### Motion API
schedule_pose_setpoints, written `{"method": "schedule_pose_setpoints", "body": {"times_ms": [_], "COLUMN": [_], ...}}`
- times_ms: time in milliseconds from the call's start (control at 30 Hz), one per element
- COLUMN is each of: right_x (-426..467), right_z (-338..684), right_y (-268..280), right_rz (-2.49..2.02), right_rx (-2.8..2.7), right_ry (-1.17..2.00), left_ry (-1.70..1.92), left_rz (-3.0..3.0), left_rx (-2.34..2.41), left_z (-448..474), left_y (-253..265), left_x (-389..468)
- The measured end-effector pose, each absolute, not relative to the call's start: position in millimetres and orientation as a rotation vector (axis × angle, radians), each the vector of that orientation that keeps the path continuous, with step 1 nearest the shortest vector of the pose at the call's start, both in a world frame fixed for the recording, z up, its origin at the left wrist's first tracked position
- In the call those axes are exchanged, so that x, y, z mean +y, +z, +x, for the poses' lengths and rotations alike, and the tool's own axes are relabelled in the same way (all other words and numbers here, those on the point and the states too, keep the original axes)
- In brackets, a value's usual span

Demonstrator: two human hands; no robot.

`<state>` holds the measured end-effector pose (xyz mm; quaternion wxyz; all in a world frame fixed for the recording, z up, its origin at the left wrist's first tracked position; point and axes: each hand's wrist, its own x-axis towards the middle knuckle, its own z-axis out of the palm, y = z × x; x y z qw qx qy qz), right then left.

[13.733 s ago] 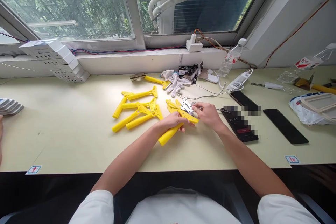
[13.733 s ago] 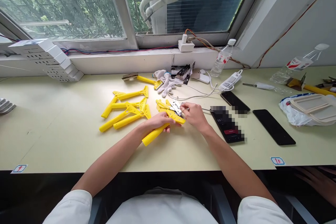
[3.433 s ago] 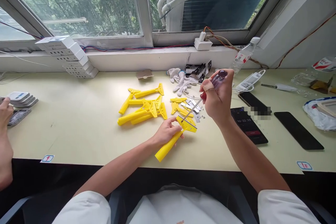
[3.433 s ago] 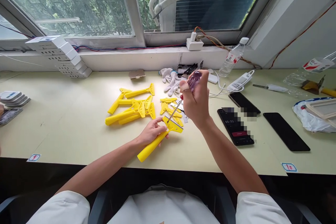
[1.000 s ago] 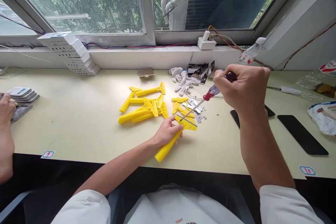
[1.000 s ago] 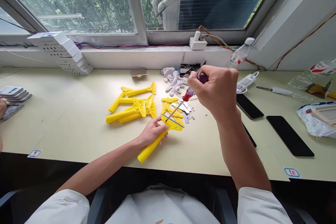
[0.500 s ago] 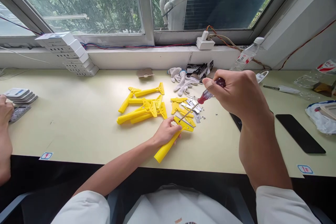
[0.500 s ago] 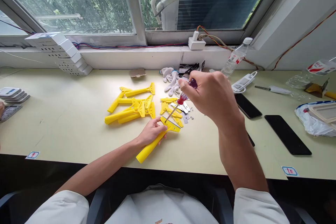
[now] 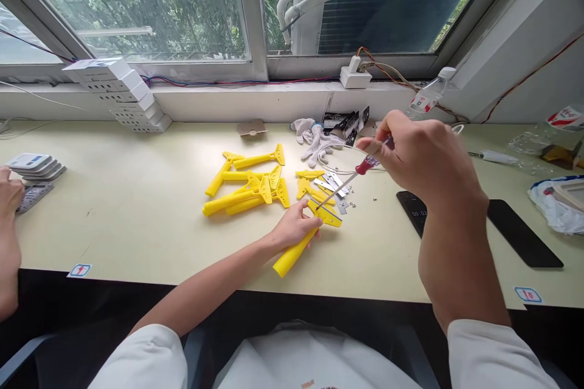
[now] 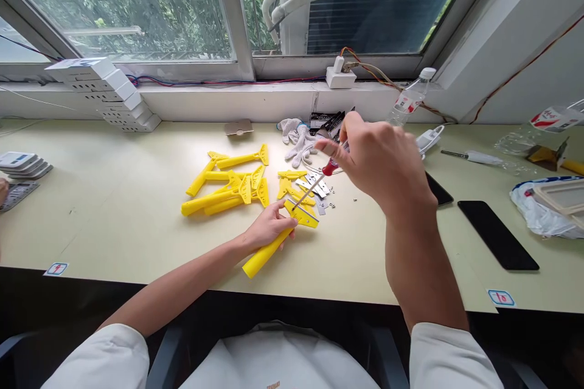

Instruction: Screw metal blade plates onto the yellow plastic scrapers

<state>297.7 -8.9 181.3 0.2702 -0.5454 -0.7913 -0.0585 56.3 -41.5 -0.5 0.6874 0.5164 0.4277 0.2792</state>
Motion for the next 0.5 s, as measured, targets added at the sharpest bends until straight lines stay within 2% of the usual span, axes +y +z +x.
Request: {"method": "schedule_pose_setpoints", "body": {"times_ms": [67,267,333,433,500], "right_x": [-12,-9,-3,5,7], "right_z": [295,308,307,301,300], "right_y": [181,193,192,193,199], "right_rz": [-1.487,-1.110,-1.282,-1.648,-1.618], "right_rx": [-2.106,-2.267,-2.234,-2.048,-2.115], "right_ry": [-0.257,0.379,0.283,-0.135,-0.176], "left_ry": [0.599,0.669,0.674,0.668,0.662], "left_rz": [1.158,1.100,1.096,1.095,1.093], "left_rx": [0.939,0.936,0.940,0.938,0.949], "left_z": [64,85,86,84,84], "left_y": [2,-3,-7,-10,-11], "left_x": [-36,-15,-12,-10,-10]}}
